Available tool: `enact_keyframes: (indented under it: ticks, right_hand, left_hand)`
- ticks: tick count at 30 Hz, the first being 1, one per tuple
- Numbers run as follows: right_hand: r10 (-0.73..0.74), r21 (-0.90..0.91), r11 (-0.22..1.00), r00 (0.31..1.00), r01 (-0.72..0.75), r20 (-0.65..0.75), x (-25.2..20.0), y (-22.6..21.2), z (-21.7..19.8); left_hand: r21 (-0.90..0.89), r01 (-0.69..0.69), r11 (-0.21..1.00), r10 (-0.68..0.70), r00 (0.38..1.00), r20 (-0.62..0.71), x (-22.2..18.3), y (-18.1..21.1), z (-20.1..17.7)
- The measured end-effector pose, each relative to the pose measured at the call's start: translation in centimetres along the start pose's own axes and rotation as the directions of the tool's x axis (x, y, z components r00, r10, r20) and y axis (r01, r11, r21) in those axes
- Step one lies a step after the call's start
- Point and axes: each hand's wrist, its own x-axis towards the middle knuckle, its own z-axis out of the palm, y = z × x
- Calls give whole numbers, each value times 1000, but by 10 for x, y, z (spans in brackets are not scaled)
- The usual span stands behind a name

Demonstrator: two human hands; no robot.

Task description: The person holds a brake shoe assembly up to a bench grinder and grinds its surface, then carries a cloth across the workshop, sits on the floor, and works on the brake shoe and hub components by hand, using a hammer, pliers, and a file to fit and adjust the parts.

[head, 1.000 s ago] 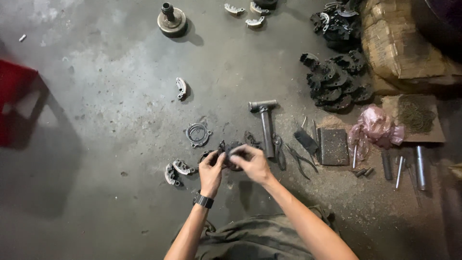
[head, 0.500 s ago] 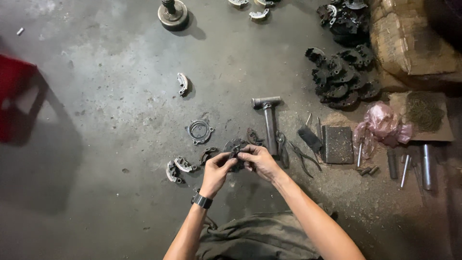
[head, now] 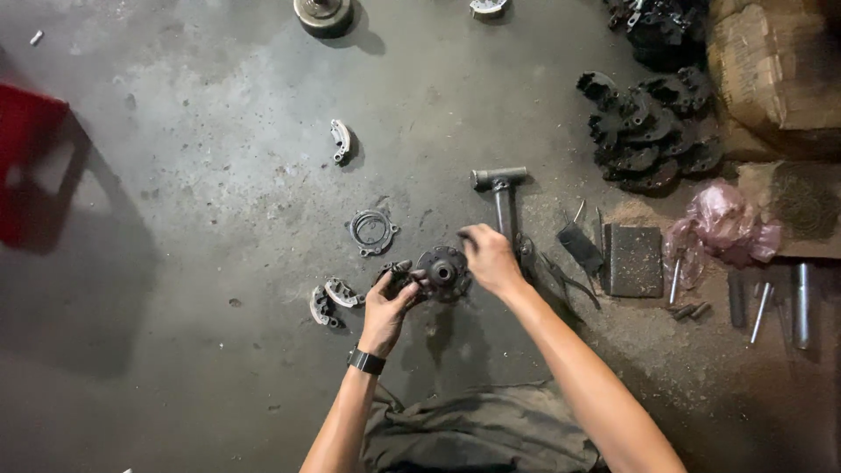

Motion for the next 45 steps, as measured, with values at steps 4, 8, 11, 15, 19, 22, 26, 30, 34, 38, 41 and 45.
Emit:
enact_keyframes:
  ticks: [4,8,11,15,19,22,26,30,34,38,41,45]
  right_hand:
    - [-234,-232,943,971,240,55,0,-42,-6]
    - [-212,-244,950,976,195,-44,1,-2,-19]
    - [4,-207,978,987,-38,-162,-3,35,-45]
    - [108,-241,953,947,-185,-302,-10,85,-91]
    - [92,-260,938,888,-229,-450,-15,106,-115]
    - [161,-206,930,840,-305,-518,-8,163,-120]
    - [236,-156,936,890,-316,-391,-6,104,-120]
    - [150,-533,782,928,-323,-342,21,117,-112]
    - [421,-743,486,868,-460,-262,55,115,-108]
    - [477,-766,466,855,-443,-203,57,91,-101]
    - [165,-727,633,964,-266,-209,48,93,-95]
    - [-130,-430,900,898,-71,-421,21,60,-98]
  left_hand:
    - [-122,-2,993,5,1000,22,-4,9,7]
    - [50,-70,996,74,994,-78,7,-17,-22]
    - [79,-62,995,70,992,-109,3,-6,-24]
    - [105,-15,994,22,997,-71,-2,-3,-28]
    - [10,28,1000,-27,996,-83,-5,-6,-24]
    - [-19,48,999,-49,997,-61,-13,-1,-18]
    - [-32,60,998,-62,997,-47,-19,8,-10]
    - [21,62,998,-61,996,-60,-17,-2,-17]
    - [5,64,998,-64,997,-53,-21,-2,-12]
    - [-8,67,998,-68,996,-62,-20,3,-1]
    - [-114,43,993,-47,999,-29,-15,-2,-1]
    - [-234,4,972,-1,1000,14,-11,-1,1]
